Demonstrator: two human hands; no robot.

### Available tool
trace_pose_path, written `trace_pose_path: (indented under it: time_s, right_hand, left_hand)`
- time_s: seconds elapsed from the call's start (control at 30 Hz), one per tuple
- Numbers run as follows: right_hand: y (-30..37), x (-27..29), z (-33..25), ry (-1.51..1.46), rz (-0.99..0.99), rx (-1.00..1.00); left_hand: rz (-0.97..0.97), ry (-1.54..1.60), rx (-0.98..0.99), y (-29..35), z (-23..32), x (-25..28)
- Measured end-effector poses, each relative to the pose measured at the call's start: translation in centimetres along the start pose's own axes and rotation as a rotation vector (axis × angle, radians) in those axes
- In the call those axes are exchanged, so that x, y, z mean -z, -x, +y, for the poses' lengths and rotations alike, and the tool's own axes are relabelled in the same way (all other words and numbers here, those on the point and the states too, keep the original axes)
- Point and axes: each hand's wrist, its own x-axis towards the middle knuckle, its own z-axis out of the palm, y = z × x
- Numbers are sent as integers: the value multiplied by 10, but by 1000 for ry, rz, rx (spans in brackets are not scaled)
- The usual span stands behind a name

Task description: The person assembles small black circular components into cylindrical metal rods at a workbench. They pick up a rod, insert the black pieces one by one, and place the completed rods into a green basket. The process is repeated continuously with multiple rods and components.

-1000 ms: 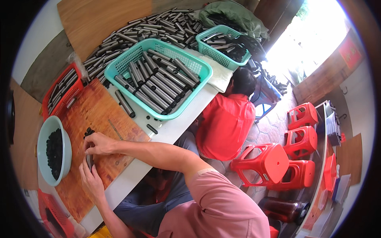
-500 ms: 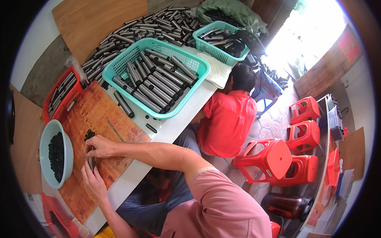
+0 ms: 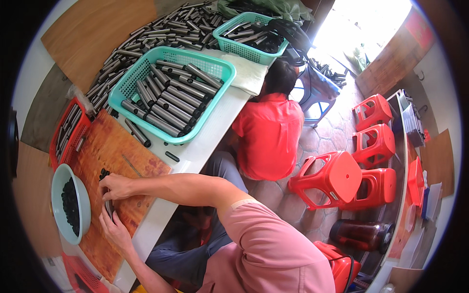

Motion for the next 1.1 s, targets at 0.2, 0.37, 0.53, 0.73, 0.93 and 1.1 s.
trace_pose_path:
  time_s: [0.2,0.37,0.53,0.73,0.93,1.1]
  right_hand:
    - [0,-3,10,53,19,47]
    - [-10,-14,27,118,70,52]
    - [-12,-18,26,157,33,52]
    - [-21,-14,38,212,97,87]
    - [-12,-14,31,135,110,80]
    - [-5,-13,26,58,116,94]
  left_hand:
    - [5,-41,-25,-2,-4,-3]
    - [-10,-80,-72,-3,-10,-4]
    - [-30,-132,-73,2,-15,-2]
    - [-25,-95,-119,-6,-13,-6]
    - [-12,-67,-104,-3,-14,-4]
    - [-15,-47,-76,0,-9,-1]
